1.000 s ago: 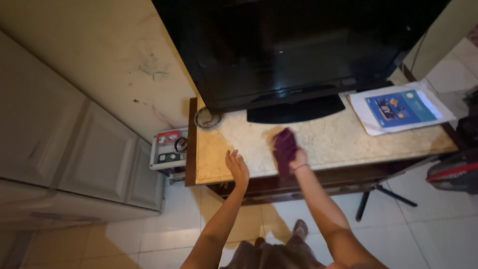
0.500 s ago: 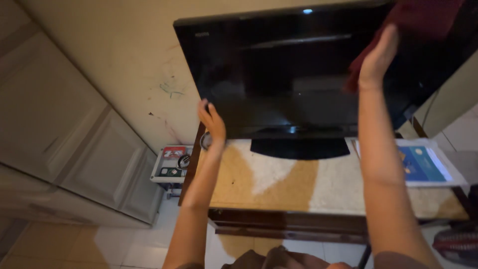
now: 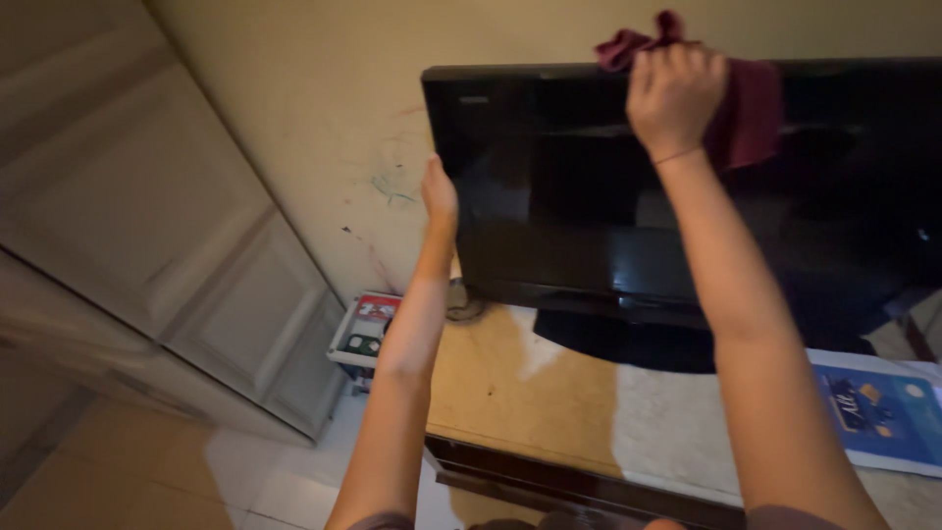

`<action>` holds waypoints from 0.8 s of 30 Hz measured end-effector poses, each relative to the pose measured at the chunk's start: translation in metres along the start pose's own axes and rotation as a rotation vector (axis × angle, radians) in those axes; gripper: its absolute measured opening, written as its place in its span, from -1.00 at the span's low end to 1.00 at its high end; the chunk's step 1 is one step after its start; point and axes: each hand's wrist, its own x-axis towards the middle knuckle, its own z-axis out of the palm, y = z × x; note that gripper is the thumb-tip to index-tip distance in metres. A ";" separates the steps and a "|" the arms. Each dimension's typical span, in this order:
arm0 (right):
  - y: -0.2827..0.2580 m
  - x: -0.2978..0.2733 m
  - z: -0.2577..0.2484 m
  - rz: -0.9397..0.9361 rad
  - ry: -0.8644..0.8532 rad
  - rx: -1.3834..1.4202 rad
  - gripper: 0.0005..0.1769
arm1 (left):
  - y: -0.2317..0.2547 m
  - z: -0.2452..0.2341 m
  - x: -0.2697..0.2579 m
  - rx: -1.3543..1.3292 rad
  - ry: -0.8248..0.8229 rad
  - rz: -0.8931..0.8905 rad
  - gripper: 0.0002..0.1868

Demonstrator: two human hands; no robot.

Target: Dusting and cleaning furniture surfaces, including a TV and a stand, using a cloth.

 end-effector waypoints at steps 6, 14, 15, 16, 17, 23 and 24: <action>-0.130 0.041 0.036 -0.014 0.093 0.078 -0.64 | 0.037 -0.014 -0.013 -0.010 -0.019 -0.055 -0.29; -0.235 0.055 0.078 -0.148 0.051 0.228 -0.72 | 0.060 -0.025 -0.026 -0.010 -0.109 -0.116 -0.31; -0.237 0.053 0.076 -0.145 0.048 0.225 -0.72 | 0.049 -0.024 -0.023 -0.010 -0.114 -0.118 -0.31; -0.237 0.051 0.073 -0.223 0.062 0.217 -0.72 | 0.038 -0.021 -0.021 -0.063 -0.091 -0.019 -0.33; -0.237 0.048 0.069 -0.300 0.075 0.209 -0.70 | 0.028 -0.017 -0.020 -0.116 -0.069 0.080 -0.34; -0.179 0.004 0.097 -0.340 -0.104 0.294 -0.65 | 0.007 0.002 -0.013 -0.331 -0.084 -0.055 -0.29; -0.164 -0.001 0.087 -0.336 -0.110 0.290 -0.65 | 0.006 0.003 -0.014 -0.331 -0.091 -0.060 -0.29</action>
